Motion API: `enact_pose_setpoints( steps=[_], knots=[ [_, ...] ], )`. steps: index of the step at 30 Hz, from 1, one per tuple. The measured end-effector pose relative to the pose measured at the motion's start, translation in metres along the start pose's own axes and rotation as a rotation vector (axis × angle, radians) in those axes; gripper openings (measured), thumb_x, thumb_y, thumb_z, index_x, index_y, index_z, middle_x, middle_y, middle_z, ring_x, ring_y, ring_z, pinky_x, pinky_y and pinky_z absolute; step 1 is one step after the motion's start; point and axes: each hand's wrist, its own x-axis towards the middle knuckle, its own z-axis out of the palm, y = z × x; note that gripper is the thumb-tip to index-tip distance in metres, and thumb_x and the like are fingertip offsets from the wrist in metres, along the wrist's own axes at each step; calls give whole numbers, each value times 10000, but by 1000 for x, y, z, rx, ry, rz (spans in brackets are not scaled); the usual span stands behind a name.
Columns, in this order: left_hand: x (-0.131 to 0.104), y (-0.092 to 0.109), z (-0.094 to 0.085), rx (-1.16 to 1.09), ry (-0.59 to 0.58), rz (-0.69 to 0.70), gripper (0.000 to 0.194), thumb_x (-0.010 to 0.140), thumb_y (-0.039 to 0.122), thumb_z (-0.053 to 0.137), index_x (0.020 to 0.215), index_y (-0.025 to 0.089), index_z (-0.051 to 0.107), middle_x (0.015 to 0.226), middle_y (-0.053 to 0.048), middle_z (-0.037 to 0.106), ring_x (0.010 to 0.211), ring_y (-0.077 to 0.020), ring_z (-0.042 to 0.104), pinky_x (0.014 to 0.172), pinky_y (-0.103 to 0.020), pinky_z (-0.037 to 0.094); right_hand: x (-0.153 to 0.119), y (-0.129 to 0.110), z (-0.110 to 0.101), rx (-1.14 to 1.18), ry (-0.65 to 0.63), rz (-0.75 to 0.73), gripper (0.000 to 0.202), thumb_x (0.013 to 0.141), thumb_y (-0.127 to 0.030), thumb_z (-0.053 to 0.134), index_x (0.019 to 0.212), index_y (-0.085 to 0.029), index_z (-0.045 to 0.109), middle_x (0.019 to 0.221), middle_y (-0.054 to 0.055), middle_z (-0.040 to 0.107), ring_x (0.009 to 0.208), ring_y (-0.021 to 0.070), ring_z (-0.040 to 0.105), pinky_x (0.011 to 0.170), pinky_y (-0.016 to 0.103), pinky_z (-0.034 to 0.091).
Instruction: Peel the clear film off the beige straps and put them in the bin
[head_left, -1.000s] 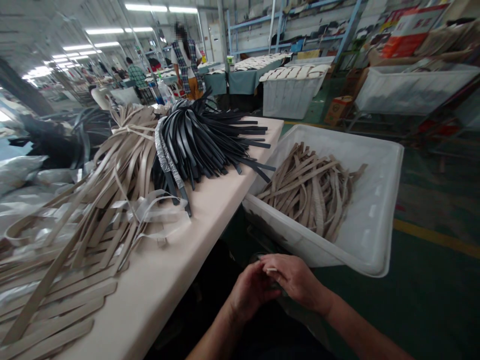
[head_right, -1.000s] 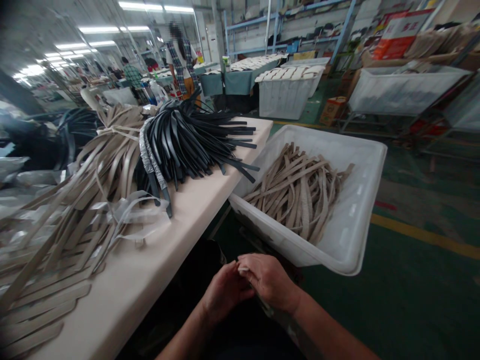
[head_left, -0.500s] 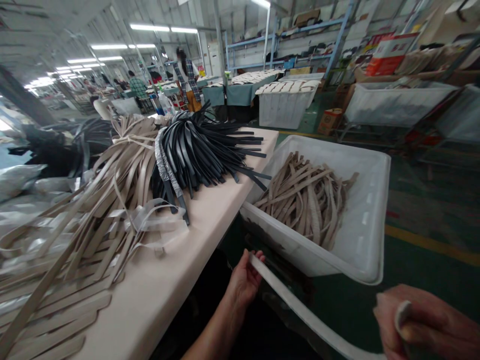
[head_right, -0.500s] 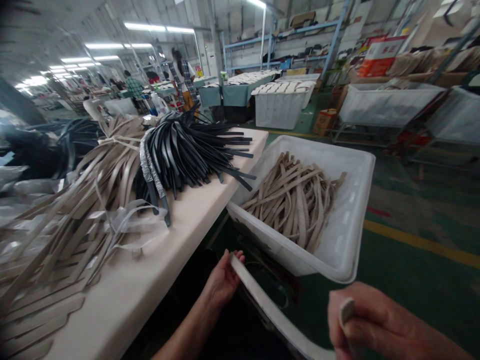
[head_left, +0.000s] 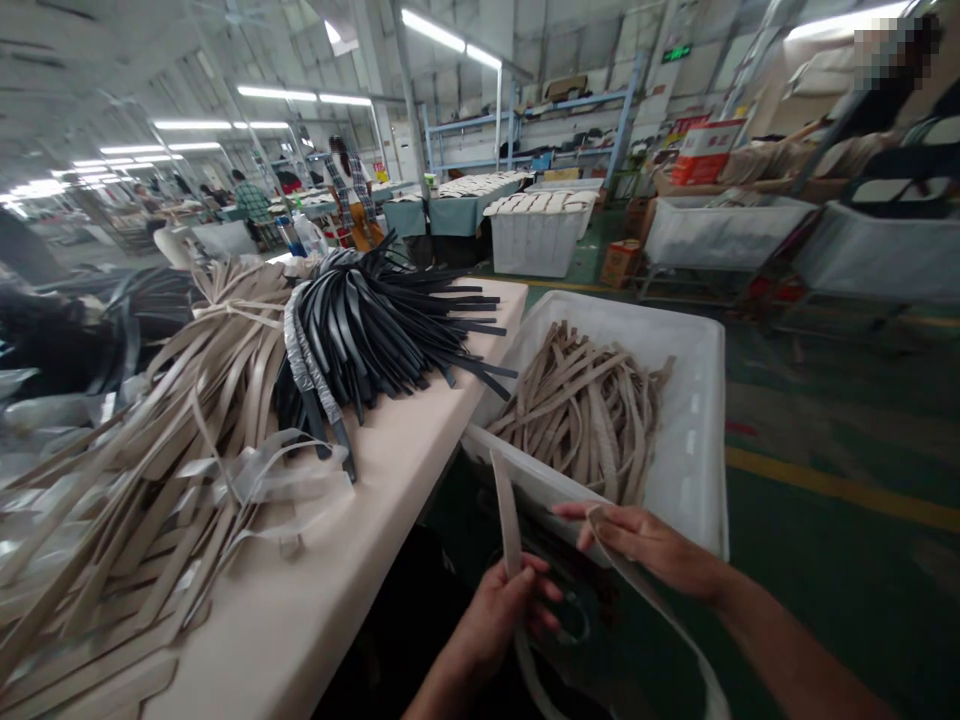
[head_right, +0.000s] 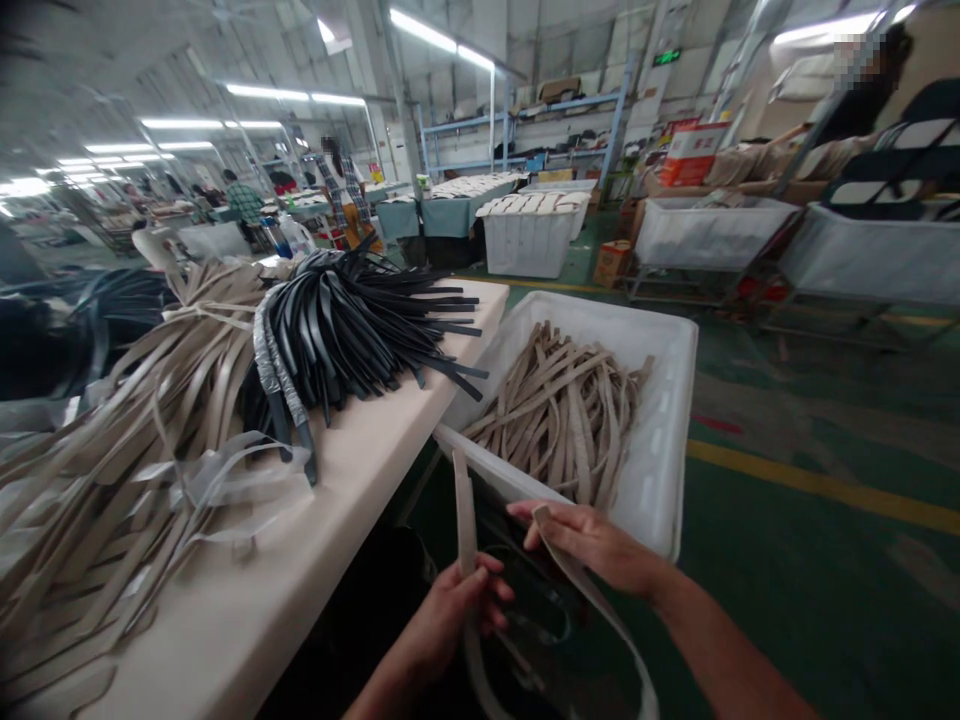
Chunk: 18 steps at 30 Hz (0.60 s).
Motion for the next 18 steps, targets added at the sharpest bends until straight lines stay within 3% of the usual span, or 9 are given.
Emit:
enact_pose_setpoints(
  steps=[3, 6, 8, 11, 13, 15, 18],
  knots=[
    [-5, -2, 5, 93, -129, -6, 445, 808, 526, 703, 983, 127, 616, 810, -47, 719, 553, -97, 641, 524, -190, 415, 34, 11, 15, 280, -37, -68, 506, 876, -669, 625, 866, -173, 725, 1432, 131, 527, 1194, 308, 582, 1052, 455, 431],
    [-8, 0, 5, 163, -218, 1, 465, 822, 558, 672, 994, 130, 610, 835, -54, 714, 562, -106, 639, 545, -213, 440, 58, 12, 22, 458, -47, -160, 421, 844, -615, 706, 860, -196, 739, 1369, 105, 590, 1311, 293, 496, 1144, 444, 325],
    [-11, 8, 5, 241, -226, 23, 458, 849, 564, 633, 1005, 133, 625, 866, -69, 721, 610, -130, 657, 594, -248, 485, 68, 4, 25, 463, -17, -197, 407, 841, -612, 712, 882, -209, 745, 1256, 99, 667, 1265, 294, 536, 1138, 474, 329],
    [-17, 33, 11, 409, -138, 239, 465, 857, 519, 645, 1160, 166, 629, 1128, -103, 716, 1005, -226, 682, 902, -341, 523, 71, -20, 36, 353, 83, -290, 418, 889, -615, 656, 932, -211, 754, 1158, 98, 711, 1181, 296, 591, 1111, 493, 355],
    [-22, 55, 17, 477, -66, 430, 585, 825, 509, 687, 1306, 200, 564, 1330, -102, 638, 1275, -282, 549, 1098, -394, 421, 66, -38, 47, 190, 133, -408, 385, 956, -570, 588, 1002, -225, 753, 1219, 91, 689, 1230, 283, 559, 1128, 480, 334],
    [-26, 72, 24, 494, -12, 545, 691, 797, 520, 710, 1379, 206, 509, 1430, -112, 569, 1363, -319, 468, 1161, -444, 366, 57, -54, 60, -5, 117, -498, 342, 1007, -512, 527, 1056, -250, 743, 1262, 70, 677, 1269, 263, 533, 1175, 494, 248],
    [-30, 78, 29, 510, 62, 578, 587, 851, 488, 657, 1355, 205, 555, 1456, -119, 553, 1367, -327, 476, 1171, -460, 361, 44, -69, 77, -173, 68, -533, 328, 1034, -477, 485, 1066, -272, 740, 1230, 41, 704, 1278, 251, 530, 1204, 531, 120]
  ],
)
